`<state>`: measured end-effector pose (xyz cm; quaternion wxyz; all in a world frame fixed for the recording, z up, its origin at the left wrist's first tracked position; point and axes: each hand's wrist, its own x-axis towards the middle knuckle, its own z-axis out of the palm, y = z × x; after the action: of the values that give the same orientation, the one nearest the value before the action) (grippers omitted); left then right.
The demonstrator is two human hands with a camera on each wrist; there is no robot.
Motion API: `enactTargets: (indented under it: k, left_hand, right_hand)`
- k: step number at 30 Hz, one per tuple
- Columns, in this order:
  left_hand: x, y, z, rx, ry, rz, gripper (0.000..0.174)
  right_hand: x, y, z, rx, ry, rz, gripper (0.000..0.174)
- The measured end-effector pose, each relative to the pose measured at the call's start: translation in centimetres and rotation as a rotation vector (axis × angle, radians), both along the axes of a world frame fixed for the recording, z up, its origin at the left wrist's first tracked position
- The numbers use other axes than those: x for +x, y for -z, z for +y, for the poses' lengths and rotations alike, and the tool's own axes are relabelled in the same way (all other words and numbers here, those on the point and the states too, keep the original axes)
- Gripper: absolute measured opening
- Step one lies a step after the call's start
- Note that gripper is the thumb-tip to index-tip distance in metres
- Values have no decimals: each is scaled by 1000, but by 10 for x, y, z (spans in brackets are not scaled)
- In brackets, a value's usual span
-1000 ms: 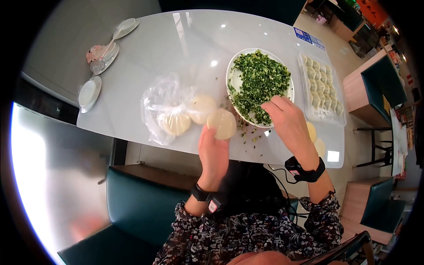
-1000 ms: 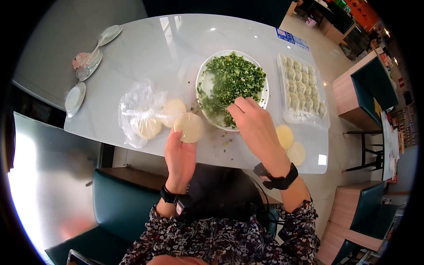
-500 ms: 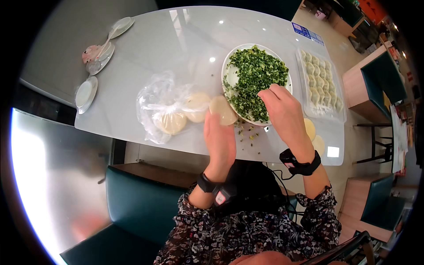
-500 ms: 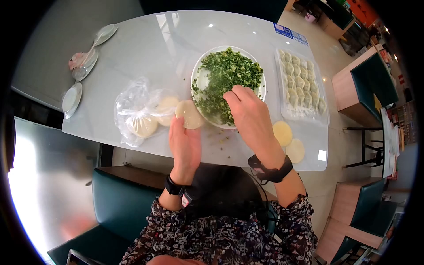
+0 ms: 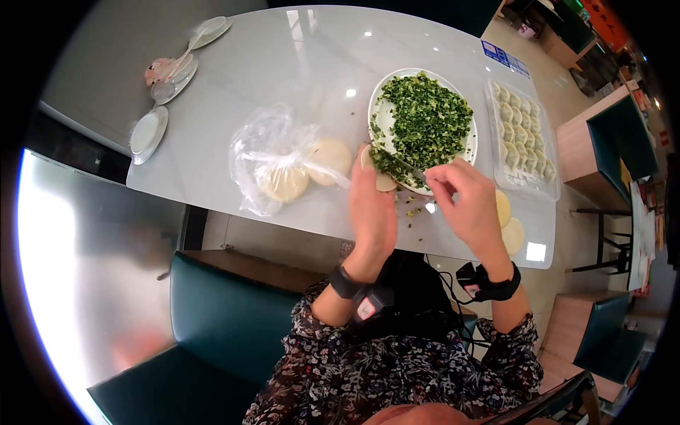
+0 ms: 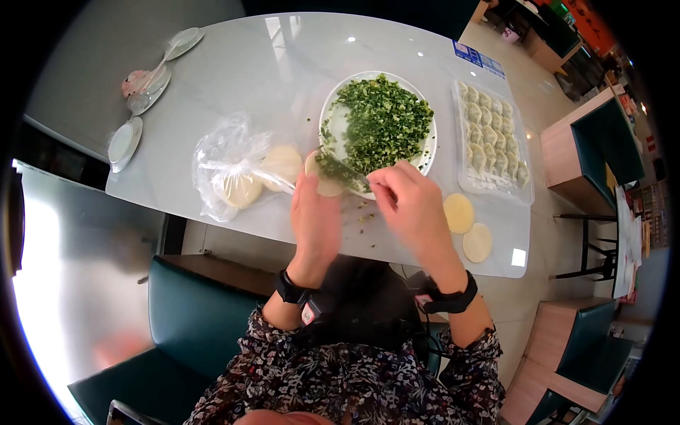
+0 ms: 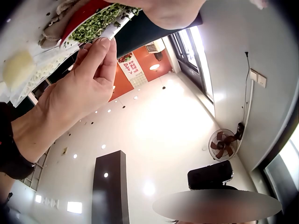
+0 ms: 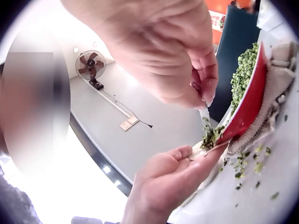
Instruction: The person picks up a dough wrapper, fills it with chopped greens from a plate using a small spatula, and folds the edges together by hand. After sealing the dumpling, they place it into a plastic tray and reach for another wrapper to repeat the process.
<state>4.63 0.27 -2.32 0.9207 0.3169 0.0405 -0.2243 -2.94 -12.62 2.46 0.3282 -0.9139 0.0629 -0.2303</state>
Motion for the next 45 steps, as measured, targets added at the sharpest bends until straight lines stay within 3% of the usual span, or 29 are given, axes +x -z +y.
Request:
enactTargets:
  k: [1, 3, 6, 13, 16, 18, 21, 22, 27, 31, 34, 36, 39, 43, 45]
  left_hand:
    - [-1, 0, 0, 1, -3, 0, 47]
    - [-2, 1, 0, 8, -14, 1, 46]
    - [-4, 6, 0, 4, -12, -54, 45]
    - [-13, 3, 0, -62, -61, -8, 45]
    - [-16, 4, -2, -82, -72, -31, 45]
    - [-18, 5, -3, -80, -73, -23, 45]
    - [-19, 5, -4, -43, -88, -48, 45]
    - [-19, 5, -4, -42, -89, -48, 45]
    - [-21, 9, -6, 2, -106, -45, 45]
    - [-21, 6, -7, -56, -123, -10, 45]
    - [-24, 3, -5, -94, -104, 0, 49]
    - [-27, 3, -5, -102, -120, 20, 48]
    - [-30, 2, -5, -104, -126, 67, 46]
    - [-29, 7, -4, -123, -126, 13, 44]
    - [-30, 5, -3, -93, -134, 9, 43]
  right_hand:
    - [-3, 2, 4, 1, -3, 0, 13]
    - [-10, 9, 12, -398, -73, -113, 22]
    - [-16, 15, 19, -523, -130, -160, 29]
    - [-23, 7, 3, -414, 74, -167, 18]
    - [-20, 20, -4, -240, 77, -106, 15]
    - [-20, 22, -1, 53, 70, -17, 16]
    - [-21, 19, 4, 89, 59, -47, 18]
    - [-21, 19, 6, 90, 58, -46, 18]
    - [-33, 21, 23, -509, -108, -163, 25]
    - [-37, 15, 22, -517, -65, -195, 23]
    - [-38, 13, 15, -384, 85, -167, 18]
    - [-35, 15, 13, -29, 123, -49, 14]
    - [-32, 21, 16, 171, 96, -51, 14]
    - [-35, 31, 30, 169, 98, -86, 15]
    - [-37, 37, 31, -201, 12, -153, 20]
